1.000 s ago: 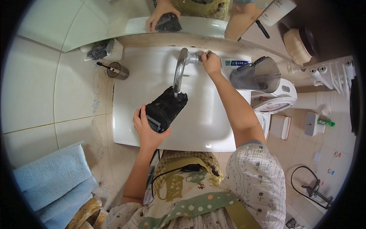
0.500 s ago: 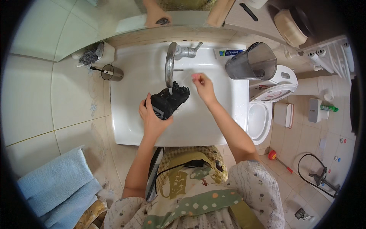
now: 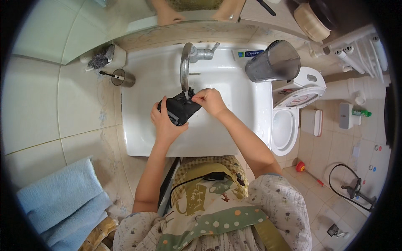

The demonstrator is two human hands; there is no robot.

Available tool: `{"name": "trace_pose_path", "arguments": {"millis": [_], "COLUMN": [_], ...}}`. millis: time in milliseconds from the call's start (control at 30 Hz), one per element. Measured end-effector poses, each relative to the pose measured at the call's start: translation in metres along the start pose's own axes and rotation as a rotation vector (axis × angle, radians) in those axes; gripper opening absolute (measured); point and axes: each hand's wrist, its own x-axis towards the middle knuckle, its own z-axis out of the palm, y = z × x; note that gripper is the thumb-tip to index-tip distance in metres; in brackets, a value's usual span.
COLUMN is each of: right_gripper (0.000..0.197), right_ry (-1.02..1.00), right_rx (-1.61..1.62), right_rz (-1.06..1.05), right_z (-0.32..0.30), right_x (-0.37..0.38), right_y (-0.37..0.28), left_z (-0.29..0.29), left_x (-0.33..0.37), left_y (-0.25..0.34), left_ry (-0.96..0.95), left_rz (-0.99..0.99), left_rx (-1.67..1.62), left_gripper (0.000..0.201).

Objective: The person disassembles a handheld vacuum cleaner, rinses the dustbin and filter components under running water in a bathroom sink, and reassembles the parts. The person handles the vacuum body, dustbin, and filter separately, rinsing each under the tap before reattaching them.

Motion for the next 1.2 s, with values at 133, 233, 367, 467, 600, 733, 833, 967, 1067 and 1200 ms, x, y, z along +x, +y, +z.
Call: {"name": "trace_pose_path", "arguments": {"millis": [133, 233, 367, 467, 600, 733, 833, 967, 1067, 1200], "right_gripper": [0.007, 0.008, 0.011, 0.017, 0.026, 0.026, 0.019, 0.016, 0.019, 0.02], "right_ry": [0.031, 0.04, 0.008, 0.001, -0.053, -0.452, -0.411, -0.436, -0.443, -0.251], "right_rx": [-0.036, -0.13, -0.204, -0.261, -0.062, 0.396, 0.741, 1.112, 1.258, 0.991], "right_rz": [0.092, 0.133, 0.176, 0.11, 0.017, 0.338, 0.609, 0.766, 0.783, 0.632], "right_z": [-0.013, -0.015, -0.009, 0.01, 0.051, 0.046, 0.041, 0.025, 0.013, 0.028], "right_x": [-0.001, 0.001, 0.007, 0.015, 0.031, 0.014, 0.0, -0.001, -0.002, -0.003], "right_y": [0.005, 0.009, -0.002, -0.015, 0.022, -0.015, -0.032, -0.004, -0.002, 0.001], "left_z": [-0.015, -0.03, -0.048, -0.062, -0.066, -0.046, -0.025, -0.008, -0.002, 0.002], "left_x": [-0.014, -0.037, -0.064, -0.073, -0.07, -0.043, -0.02, 0.0, 0.005, 0.01], "left_y": [-0.02, -0.043, -0.071, -0.077, -0.077, -0.062, -0.042, -0.024, -0.02, -0.023], "left_ry": [-0.015, 0.011, 0.068, 0.087, 0.088, 0.073, 0.009, -0.061, -0.091, -0.074], "left_rz": [-0.099, -0.183, -0.243, -0.236, -0.156, -0.007, 0.069, 0.122, 0.125, 0.152], "left_rx": [-0.016, 0.035, 0.063, 0.063, 0.085, -0.034, -0.119, -0.162, -0.149, -0.116], "left_gripper": [0.106, 0.105, 0.106, 0.106, 0.106, 0.104, 0.104, 0.104, 0.104, 0.105]}}
